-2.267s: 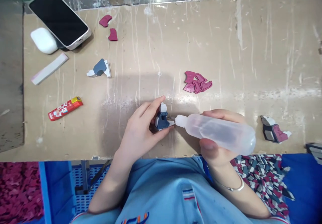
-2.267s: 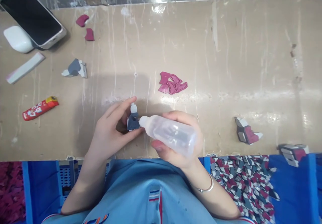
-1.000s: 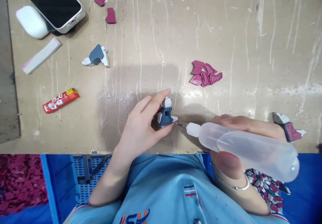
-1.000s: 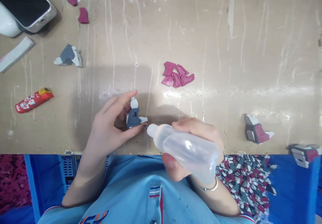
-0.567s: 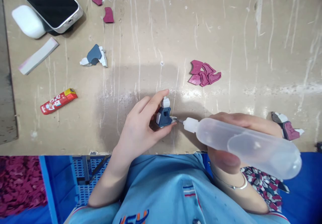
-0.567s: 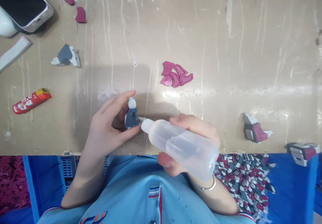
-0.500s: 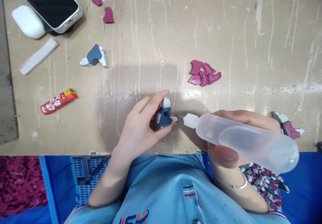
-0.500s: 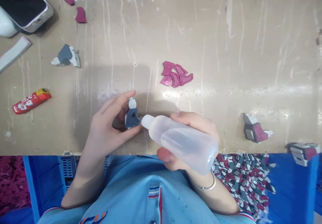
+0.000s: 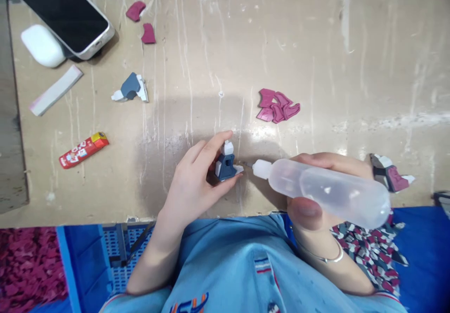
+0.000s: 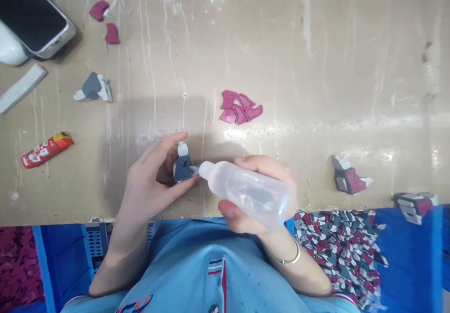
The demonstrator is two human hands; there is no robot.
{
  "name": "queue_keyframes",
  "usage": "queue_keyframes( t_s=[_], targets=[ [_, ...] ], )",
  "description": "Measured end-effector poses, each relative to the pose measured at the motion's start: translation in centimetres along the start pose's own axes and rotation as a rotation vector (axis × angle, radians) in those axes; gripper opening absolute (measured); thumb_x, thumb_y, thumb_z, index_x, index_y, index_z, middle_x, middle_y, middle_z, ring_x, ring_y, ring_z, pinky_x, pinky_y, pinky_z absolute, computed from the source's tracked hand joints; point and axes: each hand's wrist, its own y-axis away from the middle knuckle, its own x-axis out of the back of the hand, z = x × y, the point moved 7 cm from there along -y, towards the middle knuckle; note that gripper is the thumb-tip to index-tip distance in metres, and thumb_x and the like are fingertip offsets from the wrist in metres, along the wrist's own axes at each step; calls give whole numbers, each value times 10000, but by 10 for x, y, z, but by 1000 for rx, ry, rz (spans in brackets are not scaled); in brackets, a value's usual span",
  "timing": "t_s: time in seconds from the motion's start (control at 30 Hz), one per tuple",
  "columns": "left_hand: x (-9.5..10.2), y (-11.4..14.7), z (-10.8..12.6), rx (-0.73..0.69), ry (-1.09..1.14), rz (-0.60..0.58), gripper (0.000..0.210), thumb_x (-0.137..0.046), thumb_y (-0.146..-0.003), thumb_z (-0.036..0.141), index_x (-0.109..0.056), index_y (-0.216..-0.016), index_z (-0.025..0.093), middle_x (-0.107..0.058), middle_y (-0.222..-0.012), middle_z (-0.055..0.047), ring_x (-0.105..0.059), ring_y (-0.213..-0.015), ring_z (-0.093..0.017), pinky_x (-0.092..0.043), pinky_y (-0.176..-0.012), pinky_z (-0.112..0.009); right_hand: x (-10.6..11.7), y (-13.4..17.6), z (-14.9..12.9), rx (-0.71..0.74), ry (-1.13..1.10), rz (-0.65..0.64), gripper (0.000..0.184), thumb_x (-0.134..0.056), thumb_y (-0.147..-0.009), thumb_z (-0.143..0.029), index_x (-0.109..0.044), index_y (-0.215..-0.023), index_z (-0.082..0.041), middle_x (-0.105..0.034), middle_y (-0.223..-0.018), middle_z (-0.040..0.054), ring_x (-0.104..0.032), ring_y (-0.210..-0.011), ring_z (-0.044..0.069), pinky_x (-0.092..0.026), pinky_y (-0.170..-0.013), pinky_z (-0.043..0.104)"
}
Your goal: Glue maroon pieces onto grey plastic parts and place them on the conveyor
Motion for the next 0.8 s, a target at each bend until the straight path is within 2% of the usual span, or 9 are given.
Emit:
queue_keyframes(
  t_s=[0.1, 0.23, 0.33, 0.4, 0.47, 0.6, 0.67, 0.73, 0.8],
  targets=[
    [0, 2, -4, 34, 41, 10, 623, -845, -910, 186, -637, -1485, 304, -743, -1087, 0, -670, -852, -142, -605, -817, -231, 5, -15, 4, -176, -325, 171, 537, -690, -889, -840, -695, -1018, -319, -689, -841, 27, -668, -618, 212, -580, -536, 380],
    [-1, 4, -14, 89, 48, 17, 654, -857, -893, 194, -634, -1489, 342, -733, -1005, 27, -643, -773, -126, -599, -777, -227, -1, -39, 51, -754, -1329, -45, 272, -663, -1040, -545, -653, -1060, -274, -598, -719, -52, -552, -515, 103, -522, -470, 222],
    [-2, 6, -17, 98, 26, 23, 656, -845, -894, 204, -632, -1496, 352, -732, -1005, 25, -636, -758, -127, -600, -766, -235, 14, -58, 67, -851, -2014, -160, 104, -495, -1112, -191, -589, -1124, -233, -618, -743, -42, -630, -583, 96, -567, -541, 183],
    [-2, 7, -18, 96, 10, 31, 650, -834, -902, 221, -627, -1503, 358, -721, -985, 24, -634, -751, -132, -604, -761, -245, 22, -62, 68, -790, -2103, -246, 133, -535, -1074, -127, -598, -1137, -226, -615, -734, -41, -633, -582, 110, -578, -546, 199],
    [-2, 8, -19, 95, 3, 38, 639, -824, -907, 235, -627, -1502, 360, -711, -963, 24, -633, -744, -137, -605, -746, -251, 22, -61, 65, -683, -1837, -225, 146, -648, -1056, -239, -643, -1201, -246, -664, -788, -30, -647, -625, 127, -579, -549, 219],
    [-3, 8, -21, 102, -14, 36, 607, -808, -913, 257, -641, -1489, 352, -702, -947, 19, -631, -741, -144, -603, -725, -256, 21, -61, 33, -291, -496, -146, 436, -537, -1073, -612, -736, -1250, -267, -762, -974, 40, -710, -815, 200, -615, -618, 303],
    [-3, 8, -21, 108, -29, 37, 596, -803, -914, 275, -647, -1485, 338, -699, -944, 14, -631, -743, -149, -606, -733, -268, 14, -66, 15, -106, 14, -139, 453, -554, -1070, -535, -735, -1314, -201, -779, -1179, 105, -721, -1048, 256, -657, -843, 380],
    [-3, 7, -20, 115, -36, 32, 599, -796, -919, 280, -640, -1495, 323, -697, -935, 14, -633, -742, -152, -609, -742, -280, 5, -72, 10, 29, 302, -161, 370, -622, -1046, -364, -722, -1352, -182, -764, -1292, 142, -690, -1188, 322, -616, -1011, 494],
    [-2, 5, -17, 118, -27, 17, 608, -796, -919, 272, -630, -1503, 303, -702, -929, 15, -637, -740, -152, -613, -748, -286, -1, -76, 14, 132, 473, -200, 285, -623, -1029, -236, -735, -1291, -214, -776, -1232, 147, -708, -1147, 356, -602, -983, 553]
  ],
)
